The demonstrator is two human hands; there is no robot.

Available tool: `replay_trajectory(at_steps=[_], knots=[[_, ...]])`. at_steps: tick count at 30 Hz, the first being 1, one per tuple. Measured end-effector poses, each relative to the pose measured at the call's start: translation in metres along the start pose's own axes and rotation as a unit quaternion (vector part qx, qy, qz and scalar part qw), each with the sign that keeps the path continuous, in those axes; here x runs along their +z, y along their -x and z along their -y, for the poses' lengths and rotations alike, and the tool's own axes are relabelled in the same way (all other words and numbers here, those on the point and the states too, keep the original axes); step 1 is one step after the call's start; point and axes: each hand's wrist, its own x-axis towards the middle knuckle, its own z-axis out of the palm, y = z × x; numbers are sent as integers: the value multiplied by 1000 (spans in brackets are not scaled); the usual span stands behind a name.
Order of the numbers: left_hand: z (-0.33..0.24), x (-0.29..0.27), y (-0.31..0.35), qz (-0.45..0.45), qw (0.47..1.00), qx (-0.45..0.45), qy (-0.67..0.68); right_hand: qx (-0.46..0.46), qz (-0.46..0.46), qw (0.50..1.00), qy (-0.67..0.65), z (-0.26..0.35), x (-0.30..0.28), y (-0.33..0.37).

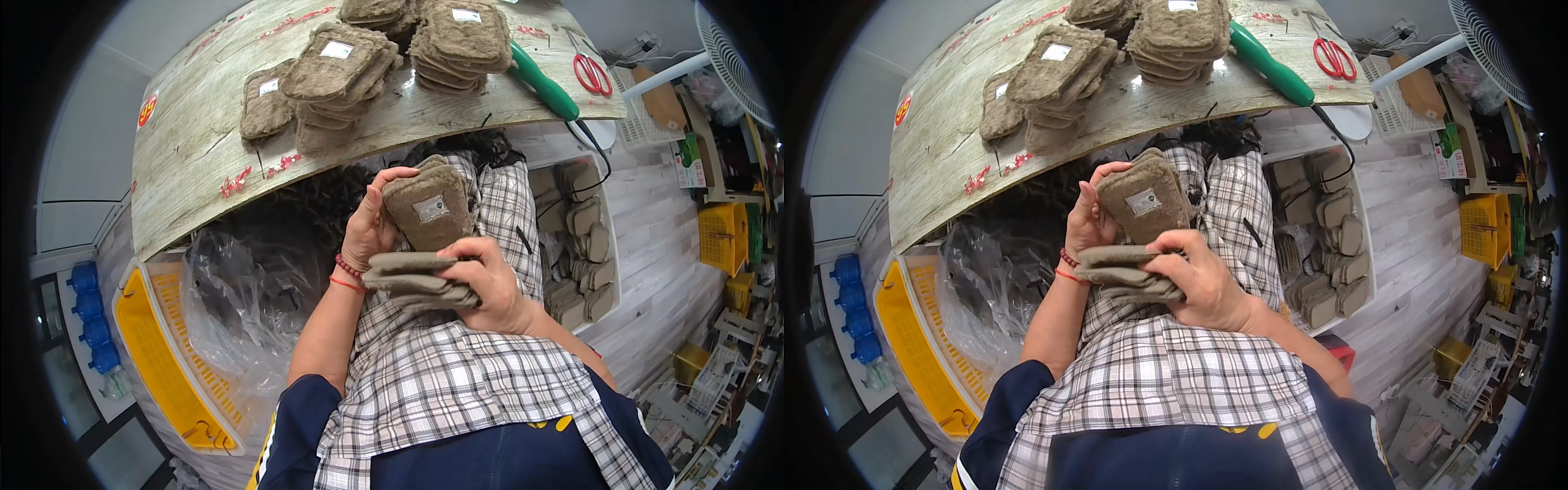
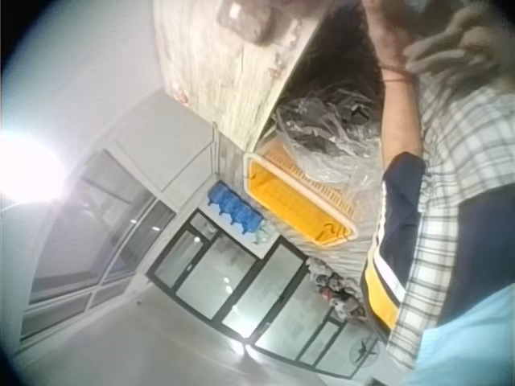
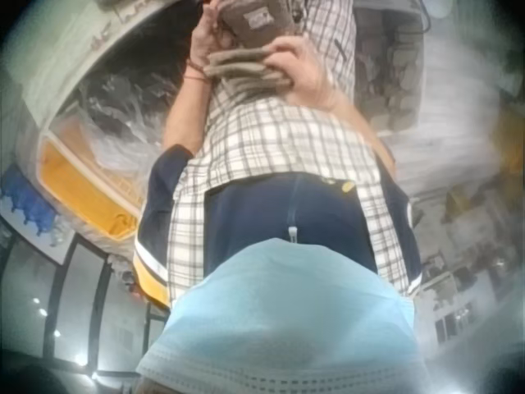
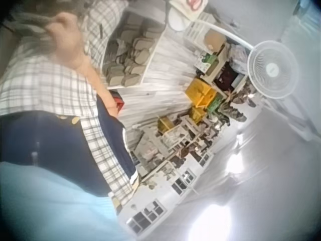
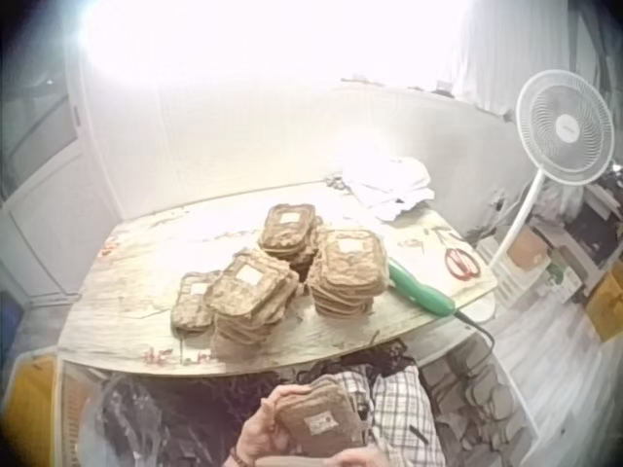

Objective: The person retrieves fabric pads from a white basket, stacks them on a table, and uses a green rotary cutter to trim the edges of each pad. The trimmed pads are stacked in piles on the table.

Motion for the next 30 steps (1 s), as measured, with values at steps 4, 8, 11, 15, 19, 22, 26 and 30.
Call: replay_trajectory(at_steps=[4,8,11,15,19,22,26,30], knots=[[1,-2,2,-13,999,3,-38,13,-13,999,-32,-4,-3,-2],[-6,4,4,28,999,-5,-37,109,-73,988,-82,-2,-3,-7],[-6,-4,4,51,997,-3,-58,85,-39,994,-52,1,-8,-12],[-4,-5,4,35,999,-12,-16,-12,-29,994,101,-2,-12,-3],[-2,-4,4,20,1000,-15,-15,-61,-28,989,133,0,-7,-4],[0,-9,4,29,999,-11,-16,-79,-22,986,145,-1,-7,-6],[-2,1,7,25,999,-16,30,27,9,994,109,2,-10,2],[4,-10,4,22,1000,13,2,22,42,994,100,12,-15,-5]])
